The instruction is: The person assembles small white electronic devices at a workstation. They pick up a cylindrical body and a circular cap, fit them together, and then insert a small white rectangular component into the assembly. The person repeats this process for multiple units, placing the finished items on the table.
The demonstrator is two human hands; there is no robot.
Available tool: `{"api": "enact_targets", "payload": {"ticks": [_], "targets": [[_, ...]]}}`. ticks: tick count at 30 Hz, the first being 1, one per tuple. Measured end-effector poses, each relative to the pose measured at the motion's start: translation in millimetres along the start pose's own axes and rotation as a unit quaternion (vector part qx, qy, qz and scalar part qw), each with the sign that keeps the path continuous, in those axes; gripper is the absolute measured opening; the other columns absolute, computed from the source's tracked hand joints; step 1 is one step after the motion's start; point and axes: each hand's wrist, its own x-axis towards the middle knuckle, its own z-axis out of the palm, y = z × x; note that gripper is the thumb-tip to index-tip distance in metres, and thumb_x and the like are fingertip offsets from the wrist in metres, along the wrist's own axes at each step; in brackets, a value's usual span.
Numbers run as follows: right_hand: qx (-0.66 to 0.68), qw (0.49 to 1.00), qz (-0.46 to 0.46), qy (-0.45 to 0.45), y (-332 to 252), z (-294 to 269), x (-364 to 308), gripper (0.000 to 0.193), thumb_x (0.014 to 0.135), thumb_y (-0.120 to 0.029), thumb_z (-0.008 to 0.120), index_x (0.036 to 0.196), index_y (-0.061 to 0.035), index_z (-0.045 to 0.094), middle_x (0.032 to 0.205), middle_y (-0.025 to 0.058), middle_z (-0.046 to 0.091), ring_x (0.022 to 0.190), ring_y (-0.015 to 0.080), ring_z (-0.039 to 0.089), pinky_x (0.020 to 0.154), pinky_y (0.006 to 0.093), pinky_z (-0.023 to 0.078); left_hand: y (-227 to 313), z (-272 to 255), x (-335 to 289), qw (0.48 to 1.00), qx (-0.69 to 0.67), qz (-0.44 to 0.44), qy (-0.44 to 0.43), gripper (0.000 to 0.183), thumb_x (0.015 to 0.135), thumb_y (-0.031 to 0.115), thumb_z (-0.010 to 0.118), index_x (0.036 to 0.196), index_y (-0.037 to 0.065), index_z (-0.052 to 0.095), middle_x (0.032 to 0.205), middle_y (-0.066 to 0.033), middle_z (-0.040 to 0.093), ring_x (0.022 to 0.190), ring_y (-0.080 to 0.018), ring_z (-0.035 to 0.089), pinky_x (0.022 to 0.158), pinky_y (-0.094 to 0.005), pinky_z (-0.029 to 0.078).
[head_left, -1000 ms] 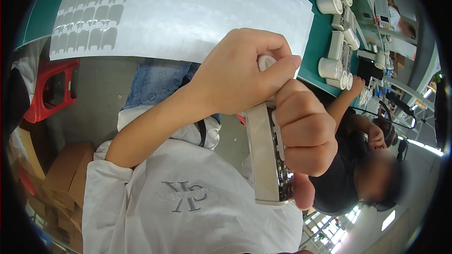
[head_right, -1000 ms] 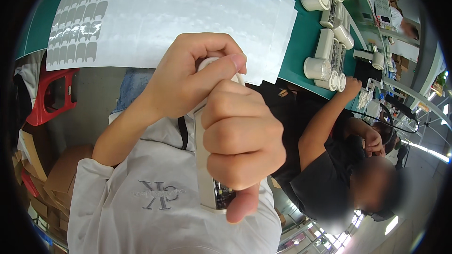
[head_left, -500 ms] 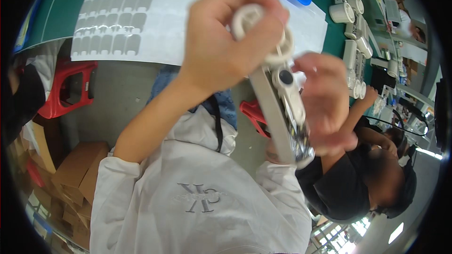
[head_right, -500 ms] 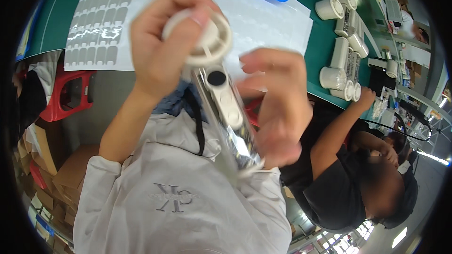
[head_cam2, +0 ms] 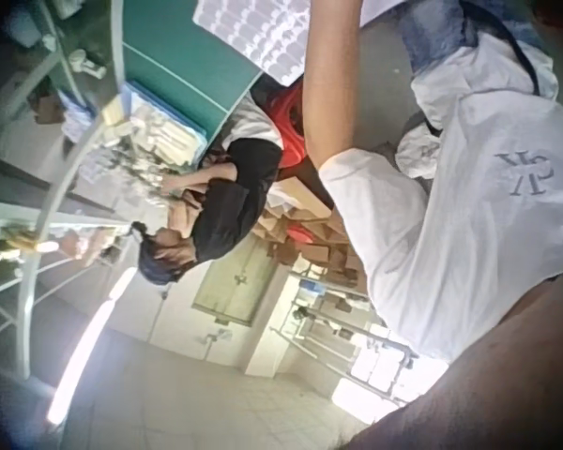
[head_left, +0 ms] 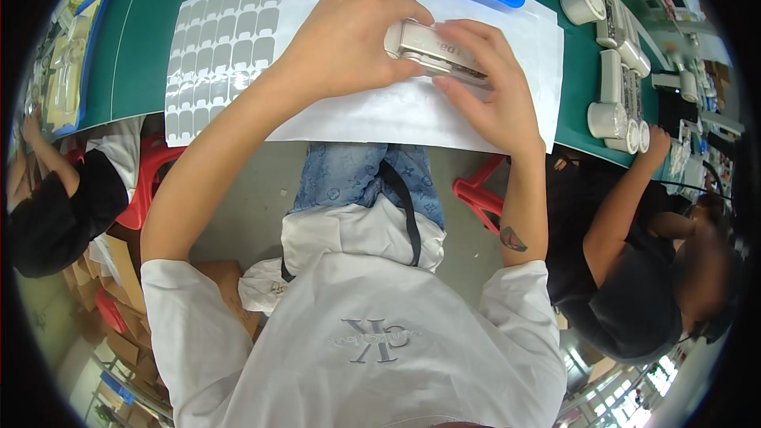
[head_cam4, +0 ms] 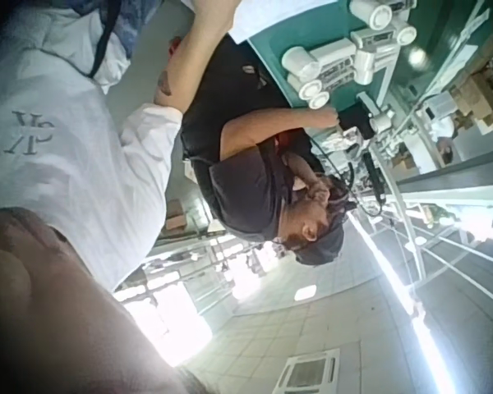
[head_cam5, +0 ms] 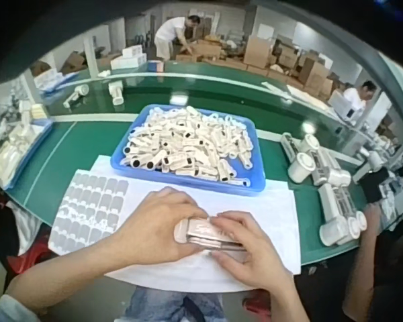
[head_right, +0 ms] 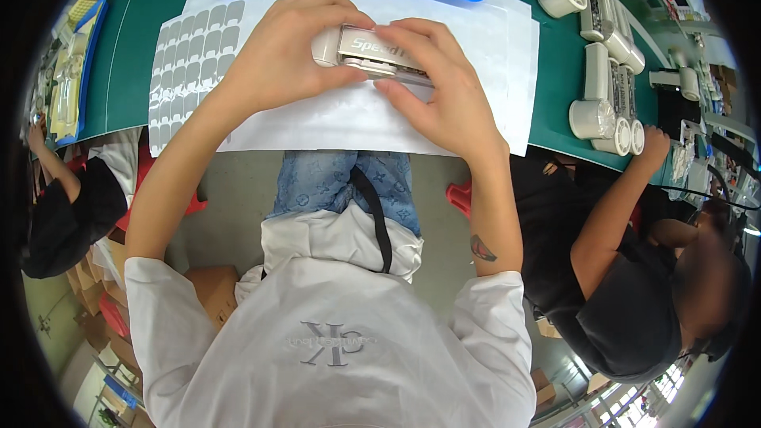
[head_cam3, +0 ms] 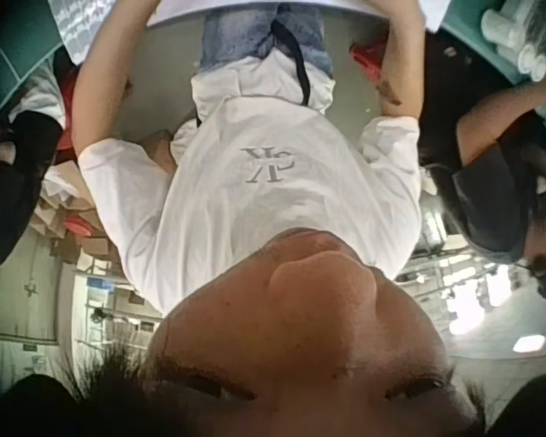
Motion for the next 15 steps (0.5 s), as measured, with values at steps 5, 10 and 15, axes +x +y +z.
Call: {"api": "enact_targets", "payload": {"ticks": [5,10,15], "targets": [[-0.031,0.997,0.013,0.068,5,11,-10,0.041,0.080,-0.007,0.073,0.121,-0.0070,0.065,0.116,0.0120,0.061,0.106,0.0298,0.059,0.090,0.0370,0.050,5,4,1,1.000,-0.014,-0.020,0.003,0.042,0.067,0.016,0.083,0.106,0.007,0.070,0.105,-0.0072,0.065,0.101,-0.0282,0.059,0.089,-0.0393,0.047],[-0.083,0.989,-0.028,0.118,9,27,-9,0.041,0.081,-0.010,0.074,0.120,-0.0056,0.065,0.116,0.0120,0.061,0.106,0.0297,0.058,0.089,0.0373,0.050,3,6,0,0.998,-0.028,0.021,0.052,0.038,0.066,0.017,0.084,0.101,0.007,0.072,0.099,-0.0078,0.066,0.093,-0.0291,0.060,0.085,-0.0395,0.048],[-0.081,0.993,-0.027,0.082,12,16,-9,0.045,0.081,-0.012,0.075,0.124,-0.0072,0.063,0.117,0.0120,0.061,0.108,0.0300,0.057,0.089,0.0378,0.050,19,-9,9,0.999,0.034,-0.009,-0.031,0.037,0.070,0.017,0.079,0.101,0.002,0.067,0.097,-0.0129,0.062,0.094,-0.0304,0.057,0.083,-0.0382,0.047]]}}
